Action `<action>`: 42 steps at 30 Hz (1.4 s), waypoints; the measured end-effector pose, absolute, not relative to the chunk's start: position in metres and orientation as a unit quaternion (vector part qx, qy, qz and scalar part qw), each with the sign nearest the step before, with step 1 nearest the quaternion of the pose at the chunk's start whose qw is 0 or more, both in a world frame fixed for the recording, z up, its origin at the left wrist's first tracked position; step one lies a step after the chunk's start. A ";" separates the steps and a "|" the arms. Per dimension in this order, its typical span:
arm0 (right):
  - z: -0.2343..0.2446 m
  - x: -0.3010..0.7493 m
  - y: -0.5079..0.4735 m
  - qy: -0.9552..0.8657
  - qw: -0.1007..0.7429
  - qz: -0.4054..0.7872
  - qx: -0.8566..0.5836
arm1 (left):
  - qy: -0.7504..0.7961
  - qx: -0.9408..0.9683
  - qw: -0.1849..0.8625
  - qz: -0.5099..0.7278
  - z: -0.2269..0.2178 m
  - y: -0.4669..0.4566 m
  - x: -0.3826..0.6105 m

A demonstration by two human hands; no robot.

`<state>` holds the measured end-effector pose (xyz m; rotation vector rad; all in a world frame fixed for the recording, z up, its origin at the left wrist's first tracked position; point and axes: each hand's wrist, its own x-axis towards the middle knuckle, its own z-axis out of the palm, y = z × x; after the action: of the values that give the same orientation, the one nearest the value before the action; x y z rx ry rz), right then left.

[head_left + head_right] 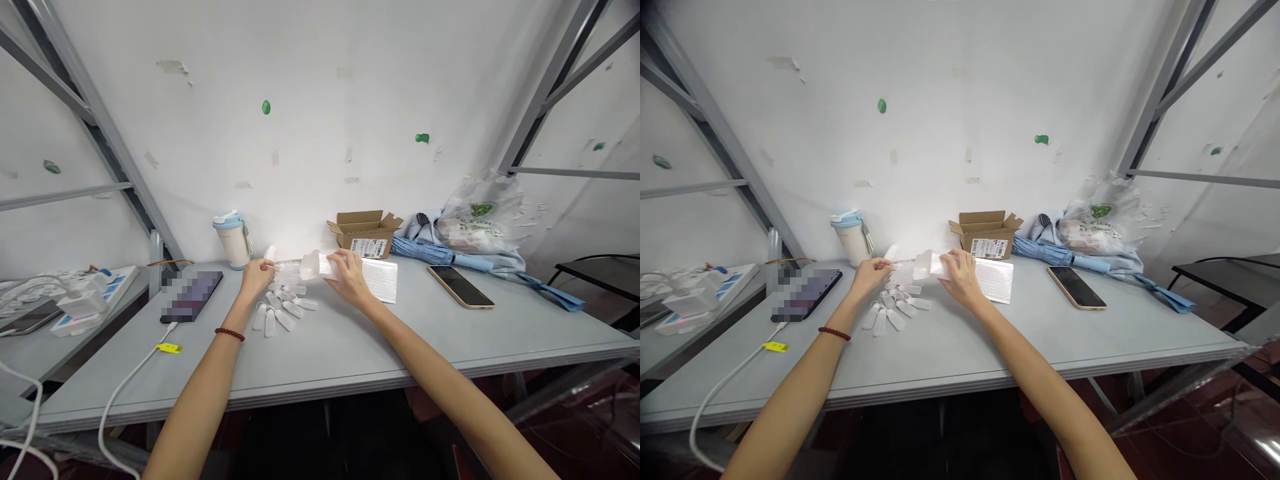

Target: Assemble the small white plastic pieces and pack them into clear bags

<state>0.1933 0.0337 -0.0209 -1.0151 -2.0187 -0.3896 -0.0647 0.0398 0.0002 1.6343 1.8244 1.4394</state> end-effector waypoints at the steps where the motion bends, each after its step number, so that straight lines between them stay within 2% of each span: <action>1: -0.021 0.194 0.034 -0.801 0.407 -0.158 -0.409 | 0.634 0.568 0.148 0.504 0.000 0.040 -0.064; 15: -0.024 0.198 0.039 -0.792 0.380 -0.164 -0.448 | 0.539 0.511 0.273 0.612 0.019 0.024 -0.046; 27: -0.026 0.196 0.037 -0.791 0.369 -0.165 -0.460 | 0.494 0.596 0.309 0.553 0.023 0.010 -0.024; 37: -0.024 0.191 0.033 -0.786 0.403 -0.180 -0.433 | 0.454 0.646 0.318 0.525 0.019 0.004 -0.012; 42: -0.026 0.190 0.033 -0.788 0.402 -0.186 -0.428 | 0.447 0.602 0.317 0.581 0.022 0.009 -0.021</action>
<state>0.1900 0.0330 -0.0255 -1.0828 -1.9919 -0.4690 -0.0208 0.0092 0.0222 1.5847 1.1755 1.5297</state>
